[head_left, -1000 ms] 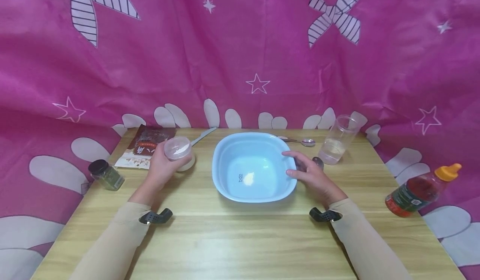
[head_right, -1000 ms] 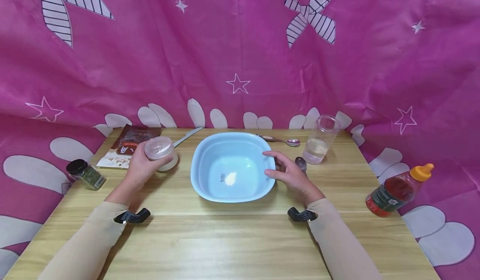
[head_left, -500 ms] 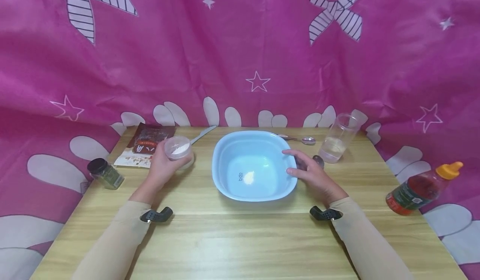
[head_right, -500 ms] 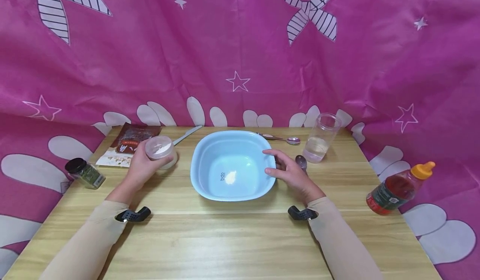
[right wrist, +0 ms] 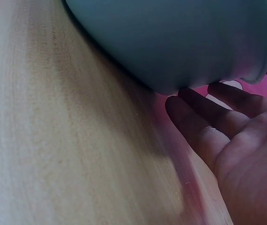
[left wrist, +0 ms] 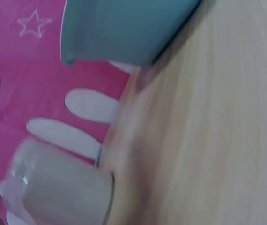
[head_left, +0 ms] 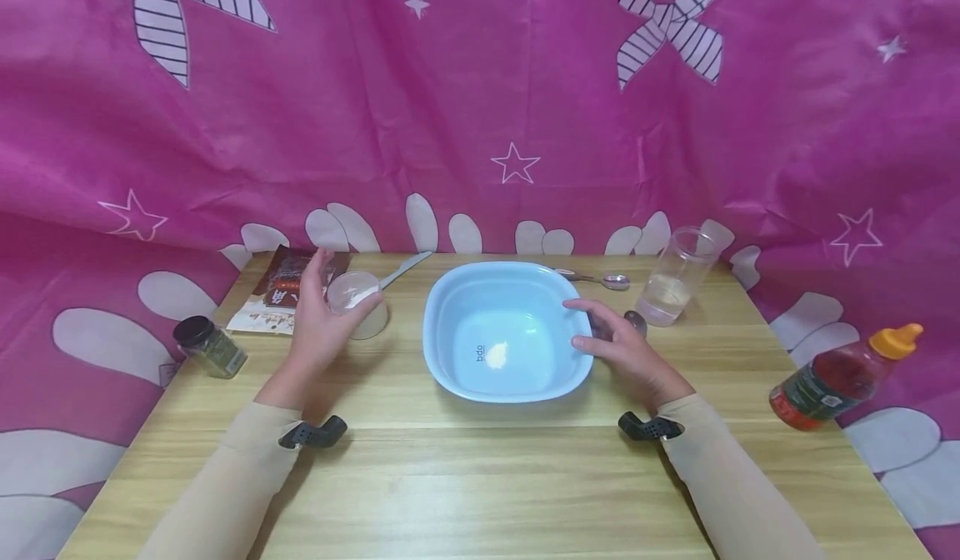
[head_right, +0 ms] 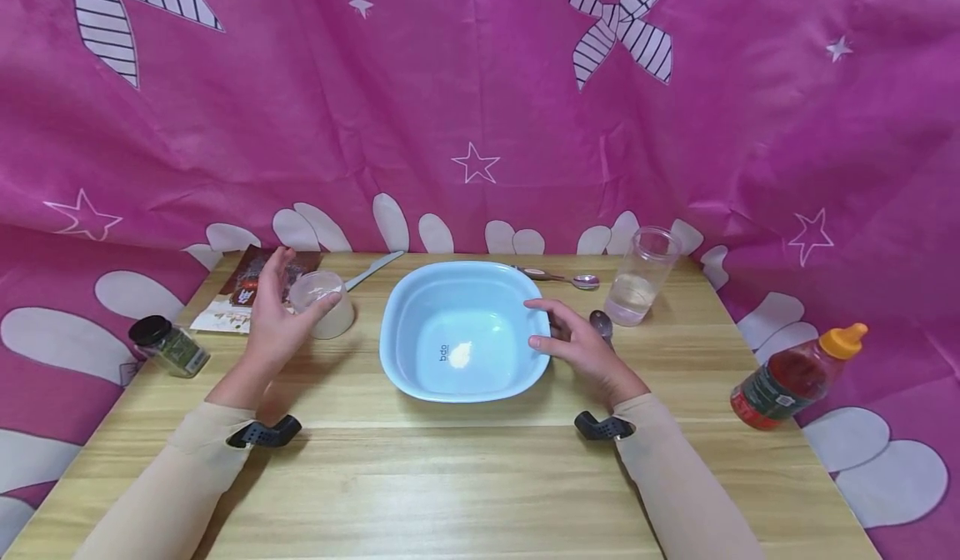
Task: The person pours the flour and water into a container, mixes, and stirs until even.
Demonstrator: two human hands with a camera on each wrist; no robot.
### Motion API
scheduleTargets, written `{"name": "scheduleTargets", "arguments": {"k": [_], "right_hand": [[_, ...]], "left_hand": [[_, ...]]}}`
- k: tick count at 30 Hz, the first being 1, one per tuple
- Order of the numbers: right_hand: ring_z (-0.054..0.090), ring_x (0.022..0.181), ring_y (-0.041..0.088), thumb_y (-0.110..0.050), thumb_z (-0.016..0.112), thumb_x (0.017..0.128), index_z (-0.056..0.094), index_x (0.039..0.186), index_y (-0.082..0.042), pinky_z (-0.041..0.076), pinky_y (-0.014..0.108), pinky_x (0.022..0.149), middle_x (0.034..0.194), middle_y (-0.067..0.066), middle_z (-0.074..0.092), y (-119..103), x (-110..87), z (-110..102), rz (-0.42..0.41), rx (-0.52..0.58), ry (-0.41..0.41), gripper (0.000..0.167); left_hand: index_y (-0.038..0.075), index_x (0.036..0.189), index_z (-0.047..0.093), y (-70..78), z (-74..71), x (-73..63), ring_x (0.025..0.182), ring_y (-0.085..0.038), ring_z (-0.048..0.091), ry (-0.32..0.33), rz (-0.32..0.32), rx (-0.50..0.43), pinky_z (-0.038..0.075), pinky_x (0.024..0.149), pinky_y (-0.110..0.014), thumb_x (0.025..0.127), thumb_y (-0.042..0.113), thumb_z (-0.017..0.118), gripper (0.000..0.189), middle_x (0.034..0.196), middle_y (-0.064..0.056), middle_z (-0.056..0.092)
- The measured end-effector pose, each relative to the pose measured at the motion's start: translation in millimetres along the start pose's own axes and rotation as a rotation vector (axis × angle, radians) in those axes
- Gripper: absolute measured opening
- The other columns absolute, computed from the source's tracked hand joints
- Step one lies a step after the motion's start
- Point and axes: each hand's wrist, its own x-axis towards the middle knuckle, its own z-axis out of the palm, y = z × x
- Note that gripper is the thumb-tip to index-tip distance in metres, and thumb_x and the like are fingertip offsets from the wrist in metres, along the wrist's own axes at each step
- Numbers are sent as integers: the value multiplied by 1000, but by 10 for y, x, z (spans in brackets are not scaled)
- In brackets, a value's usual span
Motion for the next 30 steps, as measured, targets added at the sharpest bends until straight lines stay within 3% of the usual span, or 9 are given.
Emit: {"name": "scheduleTargets", "arguments": {"k": [4, 8, 15, 19, 22, 25, 30], "right_hand": [[30, 166, 38, -33, 79, 104, 58, 159, -35, 25, 69, 131, 180, -1, 35, -18, 9, 12, -9, 12, -6, 60], [34, 165, 38, -30, 79, 105, 57, 160, -31, 31, 64, 130, 179, 1, 36, -26, 19, 21, -33, 29, -20, 60], [36, 164, 37, -28, 78, 106, 57, 160, -29, 31, 61, 131, 178, 3, 39, -35, -14, 4, -56, 18, -19, 59], [34, 165, 36, -30, 77, 106, 57, 161, -29, 32, 58, 131, 178, 2, 39, -37, -18, 0, -54, 17, -13, 59], [42, 160, 38, -26, 75, 108, 53, 165, -26, 46, 46, 124, 176, 6, 42, -37, -15, 2, -76, 55, -13, 62], [49, 156, 38, -22, 73, 109, 47, 169, -24, 55, 34, 113, 173, 6, 46, -36, -19, -3, -101, 95, -11, 65], [47, 157, 33, -23, 72, 110, 46, 169, -24, 52, 38, 118, 171, 1, 50, -64, -30, -57, -141, 99, 7, 64]], "left_hand": [[4, 171, 35, 138, 63, -36, 160, -35, 41, -24, 100, -75, 31, 134, -43, 87, 1, 92, 101, 170, -15, 43], [-1, 168, 37, 270, 160, -113, 157, -38, 43, -98, 128, -114, 36, 132, -44, 92, 1, 87, 91, 168, -17, 46], [-5, 168, 35, 365, 387, -257, 152, -47, 48, -288, 10, -276, 42, 128, -52, 104, 1, 73, 74, 161, -28, 51], [-4, 168, 37, 343, 470, -322, 151, -50, 50, -367, -42, -316, 47, 124, -44, 106, 4, 71, 70, 162, -31, 51], [-3, 166, 40, 330, 524, -373, 152, -48, 50, -417, -74, -309, 49, 122, -44, 109, 7, 70, 65, 163, -29, 51], [-1, 166, 42, 332, 571, -423, 154, -43, 49, -452, -99, -275, 45, 126, -51, 110, 14, 70, 64, 166, -24, 50], [8, 168, 44, 341, 609, -480, 158, -38, 45, -486, -126, -221, 35, 131, -55, 111, 27, 71, 66, 171, -17, 46]]}}
